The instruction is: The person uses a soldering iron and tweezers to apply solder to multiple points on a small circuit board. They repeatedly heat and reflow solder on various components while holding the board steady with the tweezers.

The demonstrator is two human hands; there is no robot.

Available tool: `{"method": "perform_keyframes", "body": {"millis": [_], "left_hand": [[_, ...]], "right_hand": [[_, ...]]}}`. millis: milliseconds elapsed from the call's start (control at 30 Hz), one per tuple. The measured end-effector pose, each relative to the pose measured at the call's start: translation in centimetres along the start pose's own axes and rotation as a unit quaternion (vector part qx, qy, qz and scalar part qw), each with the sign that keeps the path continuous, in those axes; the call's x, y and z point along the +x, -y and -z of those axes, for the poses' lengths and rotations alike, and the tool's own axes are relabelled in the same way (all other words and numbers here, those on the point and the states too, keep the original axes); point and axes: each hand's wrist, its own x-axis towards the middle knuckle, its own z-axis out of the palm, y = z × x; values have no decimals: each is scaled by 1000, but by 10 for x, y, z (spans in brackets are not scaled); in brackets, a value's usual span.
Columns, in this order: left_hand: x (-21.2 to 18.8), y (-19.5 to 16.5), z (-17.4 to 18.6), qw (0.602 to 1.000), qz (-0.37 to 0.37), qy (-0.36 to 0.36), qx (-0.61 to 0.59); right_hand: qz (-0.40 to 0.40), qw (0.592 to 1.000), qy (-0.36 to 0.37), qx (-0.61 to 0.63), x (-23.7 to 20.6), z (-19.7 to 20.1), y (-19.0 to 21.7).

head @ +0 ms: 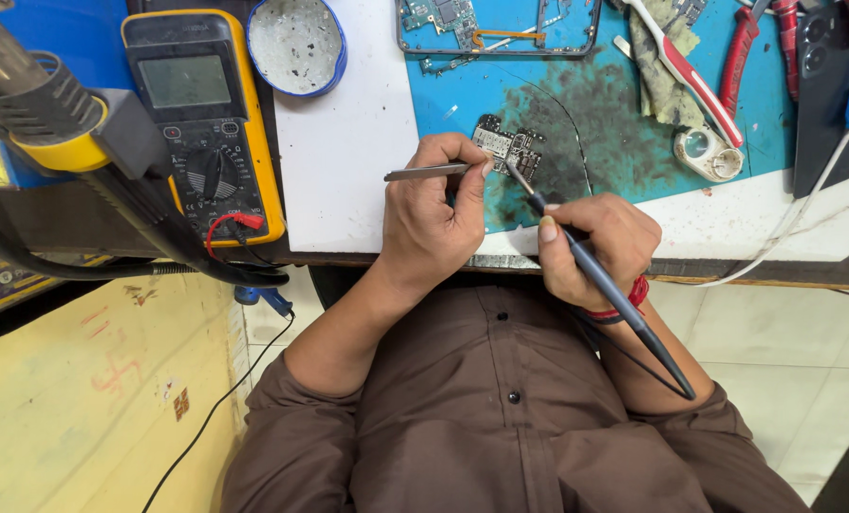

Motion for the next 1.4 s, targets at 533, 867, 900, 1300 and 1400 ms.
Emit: {"method": "perform_keyframes", "body": {"millis": [533, 867, 900, 1300, 1400], "left_hand": [[0, 0, 0, 1000, -7, 1, 17], [-1, -1, -1, 1000, -5, -2, 11], [0, -1, -1, 1000, 0, -1, 13], [-2, -5, -2, 1000, 15, -4, 8], [-2, -8, -2, 1000, -7, -10, 26]], "right_hand": [[-20, 1000, -9, -1, -2, 0, 1], [-34, 999, -7, -3, -4, 2, 2], [-27, 1000, -10, -5, -4, 1, 1], [-21, 1000, -17, -13, 9, -2, 7], [-18, 995, 24, -97, 16, -3, 10]]}}
